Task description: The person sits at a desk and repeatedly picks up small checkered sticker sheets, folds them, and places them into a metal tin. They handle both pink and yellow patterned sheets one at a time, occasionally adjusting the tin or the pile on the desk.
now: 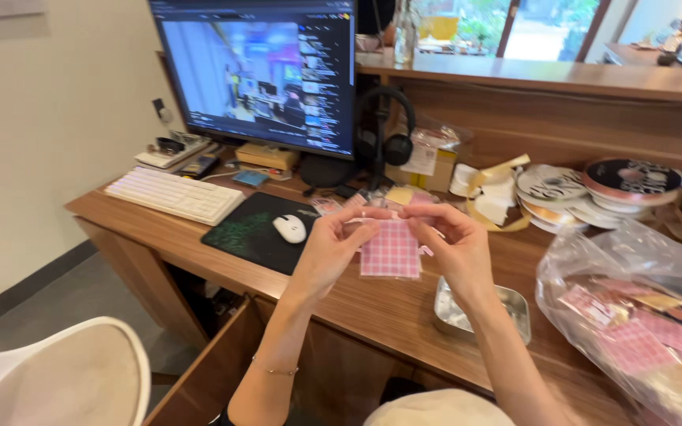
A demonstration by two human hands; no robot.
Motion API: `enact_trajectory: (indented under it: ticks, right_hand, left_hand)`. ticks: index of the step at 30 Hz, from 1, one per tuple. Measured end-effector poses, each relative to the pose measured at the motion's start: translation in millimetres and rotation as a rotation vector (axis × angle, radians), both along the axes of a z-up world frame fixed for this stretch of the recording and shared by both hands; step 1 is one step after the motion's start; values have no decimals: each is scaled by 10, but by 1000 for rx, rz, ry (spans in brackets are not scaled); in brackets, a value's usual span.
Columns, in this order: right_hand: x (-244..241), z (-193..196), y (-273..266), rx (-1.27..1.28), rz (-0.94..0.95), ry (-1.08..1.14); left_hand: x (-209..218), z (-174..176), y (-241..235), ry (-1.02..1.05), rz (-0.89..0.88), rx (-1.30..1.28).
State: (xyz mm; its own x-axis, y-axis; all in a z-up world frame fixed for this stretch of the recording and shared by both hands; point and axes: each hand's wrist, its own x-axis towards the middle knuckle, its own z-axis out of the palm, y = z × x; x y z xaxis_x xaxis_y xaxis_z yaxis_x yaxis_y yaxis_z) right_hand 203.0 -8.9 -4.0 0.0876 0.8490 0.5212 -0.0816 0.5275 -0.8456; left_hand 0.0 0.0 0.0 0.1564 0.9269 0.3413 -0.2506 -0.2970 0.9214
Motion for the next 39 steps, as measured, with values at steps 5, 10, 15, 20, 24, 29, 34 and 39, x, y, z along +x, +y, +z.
enact_trajectory:
  ticks: [5,10,15,20,24,29,34,39]
  right_hand:
    - [-165,215,-54,35,69,-57]
    - [-271,283,-49,117,86,-136]
    - [-335,340,-105,168,83,-205]
    - [-360,378,-110,178,83,-226]
    - [-374,405,-126,205,65,-265]
    - [-435,368,-136,207,28,-247]
    - [-483,357,-144,210,4,-240]
    - [-478,301,-86,226,-57,-225]
  left_hand:
    - [-225,5,40,-8,36,-17]
    - [-396,-24,95,-17,53,-37]
    - [-461,-16,36,-86,47,-28]
    - [-483,-45,53,-88,57,-24]
    - [-550,-125,170,-100,25,-37]
    - [-585,-64,42,-80,1,-45]
    - [-570,-78,13,-87,16,-32]
    - [-549,-43,-43,-91,106,39]
